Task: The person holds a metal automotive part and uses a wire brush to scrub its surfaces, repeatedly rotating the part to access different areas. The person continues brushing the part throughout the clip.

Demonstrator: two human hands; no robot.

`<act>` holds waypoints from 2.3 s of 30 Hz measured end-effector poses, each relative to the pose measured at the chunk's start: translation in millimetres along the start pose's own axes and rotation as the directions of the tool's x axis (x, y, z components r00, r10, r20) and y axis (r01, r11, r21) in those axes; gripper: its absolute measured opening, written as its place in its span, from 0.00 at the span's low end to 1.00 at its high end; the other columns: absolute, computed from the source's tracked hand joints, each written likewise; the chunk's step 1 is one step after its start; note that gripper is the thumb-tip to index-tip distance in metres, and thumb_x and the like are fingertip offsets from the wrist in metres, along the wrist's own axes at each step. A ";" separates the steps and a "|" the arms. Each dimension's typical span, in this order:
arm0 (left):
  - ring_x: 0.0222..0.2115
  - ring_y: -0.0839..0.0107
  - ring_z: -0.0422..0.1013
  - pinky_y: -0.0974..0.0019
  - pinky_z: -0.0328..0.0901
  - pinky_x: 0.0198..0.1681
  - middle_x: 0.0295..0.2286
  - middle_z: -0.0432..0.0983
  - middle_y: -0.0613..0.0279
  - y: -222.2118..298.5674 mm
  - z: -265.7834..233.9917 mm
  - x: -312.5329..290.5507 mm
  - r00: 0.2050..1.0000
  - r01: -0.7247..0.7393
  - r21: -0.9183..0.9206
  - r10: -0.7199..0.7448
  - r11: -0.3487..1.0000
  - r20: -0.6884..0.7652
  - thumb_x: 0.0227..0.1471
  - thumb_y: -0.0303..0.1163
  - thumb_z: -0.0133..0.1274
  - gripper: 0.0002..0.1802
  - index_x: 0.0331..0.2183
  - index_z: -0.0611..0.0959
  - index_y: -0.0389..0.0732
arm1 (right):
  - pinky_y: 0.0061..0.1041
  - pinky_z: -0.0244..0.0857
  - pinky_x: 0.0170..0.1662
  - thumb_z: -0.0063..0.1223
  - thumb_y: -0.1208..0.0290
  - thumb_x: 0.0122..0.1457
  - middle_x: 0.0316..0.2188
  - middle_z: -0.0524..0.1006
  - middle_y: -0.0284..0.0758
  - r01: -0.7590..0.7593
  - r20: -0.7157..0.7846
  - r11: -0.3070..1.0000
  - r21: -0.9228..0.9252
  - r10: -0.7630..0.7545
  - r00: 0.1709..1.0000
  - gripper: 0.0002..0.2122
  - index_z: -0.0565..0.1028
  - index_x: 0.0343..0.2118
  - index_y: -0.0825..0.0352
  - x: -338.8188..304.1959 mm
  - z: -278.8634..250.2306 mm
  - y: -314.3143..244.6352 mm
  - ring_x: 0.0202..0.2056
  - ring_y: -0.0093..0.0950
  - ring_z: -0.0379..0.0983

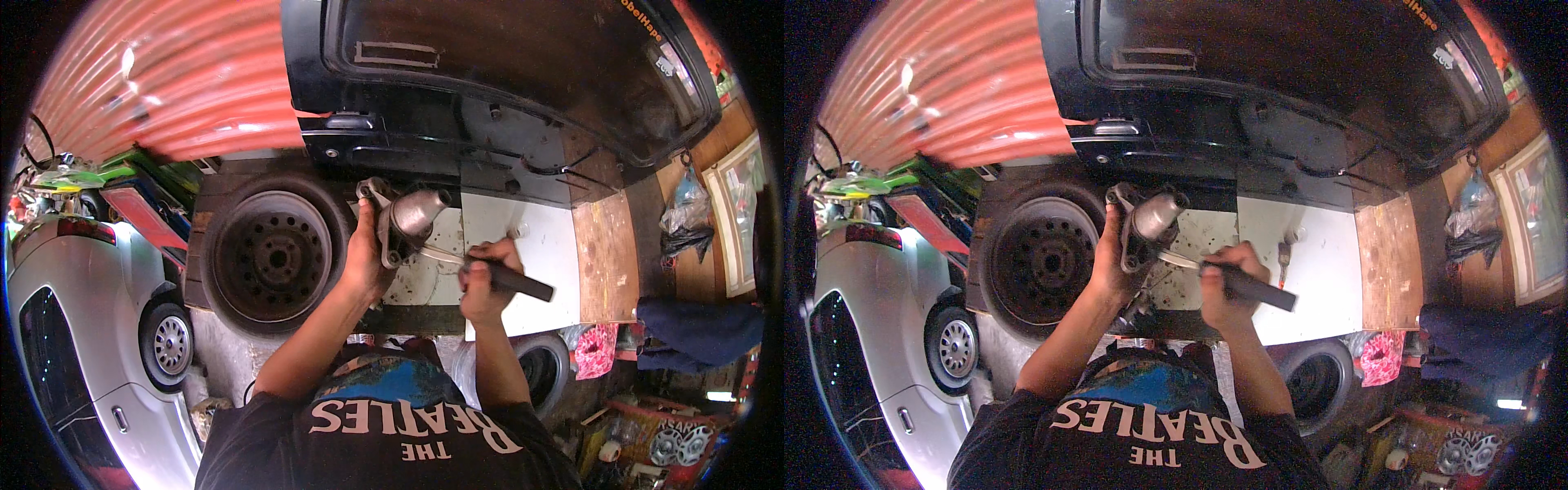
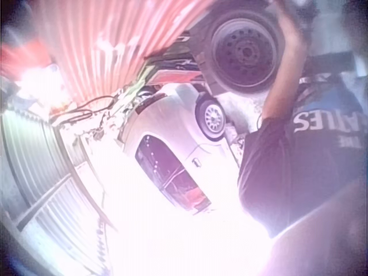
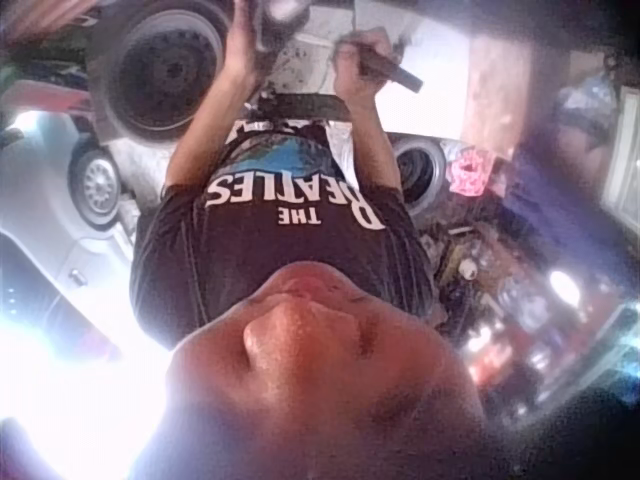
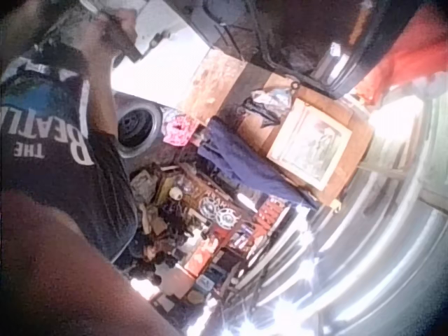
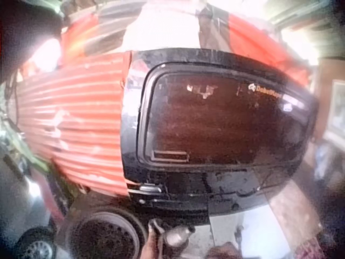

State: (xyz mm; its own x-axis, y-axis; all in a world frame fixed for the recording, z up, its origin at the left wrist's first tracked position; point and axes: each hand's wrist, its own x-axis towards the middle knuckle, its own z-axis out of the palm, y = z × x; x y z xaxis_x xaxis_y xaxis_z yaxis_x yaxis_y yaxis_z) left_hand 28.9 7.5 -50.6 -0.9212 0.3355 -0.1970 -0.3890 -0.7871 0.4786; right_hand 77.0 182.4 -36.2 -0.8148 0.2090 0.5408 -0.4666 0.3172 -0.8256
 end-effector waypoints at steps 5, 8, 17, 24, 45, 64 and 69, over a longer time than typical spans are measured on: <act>0.50 0.58 0.70 0.54 0.63 0.55 0.52 0.71 0.54 4.4 -0.9 -5.0 0.997 0.080 -0.095 -0.081 0.992 -0.007 0.59 0.65 0.36 0.39 0.58 0.69 0.46 | 0.21 0.60 0.17 0.53 0.57 0.59 0.21 0.71 0.36 -0.084 0.026 0.925 0.370 0.080 0.996 0.18 0.66 0.31 0.69 12.3 5.8 -24.5 0.16 0.22 0.68; 0.50 0.57 0.70 0.54 0.63 0.55 0.51 0.71 0.55 7.5 2.3 -6.2 0.999 0.051 -0.115 -0.051 0.992 0.002 0.58 0.66 0.37 0.39 0.59 0.68 0.47 | 0.21 0.62 0.16 0.52 0.60 0.60 0.21 0.70 0.35 -0.052 -0.020 0.951 0.304 0.061 0.998 0.15 0.64 0.32 0.68 19.0 0.2 -10.8 0.16 0.21 0.68; 0.49 0.60 0.70 0.54 0.64 0.53 0.51 0.72 0.56 5.0 -0.5 -4.5 0.999 0.037 -0.079 -0.035 0.996 0.029 0.60 0.65 0.36 0.37 0.57 0.70 0.47 | 0.21 0.58 0.13 0.52 0.58 0.61 0.23 0.68 0.34 -0.174 -0.099 0.887 0.428 0.238 0.966 0.16 0.62 0.33 0.66 20.9 5.1 -2.1 0.15 0.23 0.68; 0.46 0.59 0.72 0.54 0.65 0.51 0.48 0.74 0.56 3.6 5.2 -6.2 0.999 0.045 -0.079 -0.045 0.996 -0.007 0.60 0.65 0.35 0.37 0.57 0.71 0.48 | 0.21 0.57 0.14 0.49 0.64 0.61 0.24 0.68 0.34 -0.157 -0.069 0.874 0.460 0.211 0.975 0.11 0.62 0.33 0.65 15.4 10.5 -15.2 0.15 0.21 0.65; 0.49 0.61 0.70 0.57 0.64 0.54 0.49 0.73 0.56 3.3 1.1 -11.5 0.998 0.042 -0.048 -0.044 0.998 -0.050 0.59 0.66 0.38 0.39 0.56 0.71 0.44 | 0.20 0.61 0.17 0.56 0.57 0.59 0.25 0.72 0.37 0.035 -0.183 0.955 0.296 0.021 0.983 0.18 0.64 0.35 0.68 5.7 3.2 -12.2 0.17 0.21 0.68; 0.49 0.60 0.70 0.56 0.63 0.54 0.49 0.73 0.55 -2.9 -2.8 -9.3 1.000 -0.011 -0.132 0.008 0.991 -0.028 0.59 0.65 0.36 0.38 0.56 0.71 0.44 | 0.20 0.60 0.19 0.52 0.58 0.62 0.21 0.69 0.35 -0.004 -0.063 0.932 0.363 0.030 0.998 0.16 0.63 0.34 0.68 -0.3 13.4 -27.7 0.17 0.20 0.67; 0.48 0.60 0.71 0.55 0.65 0.52 0.49 0.74 0.56 -4.5 -9.5 -8.3 1.000 -0.005 -0.127 0.004 0.992 -0.003 0.59 0.64 0.37 0.37 0.56 0.71 0.46 | 0.20 0.60 0.19 0.52 0.60 0.62 0.22 0.70 0.35 -0.031 -0.098 0.960 0.280 0.061 0.993 0.15 0.64 0.34 0.69 8.4 14.9 -10.1 0.17 0.20 0.68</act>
State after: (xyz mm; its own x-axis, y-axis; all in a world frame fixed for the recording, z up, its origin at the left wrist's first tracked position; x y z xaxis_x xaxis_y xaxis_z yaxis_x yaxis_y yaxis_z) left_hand 38.2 3.3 -59.2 -0.9228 0.3305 -0.1978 -0.3824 -0.8479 0.3672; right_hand 69.8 167.2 -25.7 -0.8042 0.3172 0.5026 -0.5185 0.0389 -0.8542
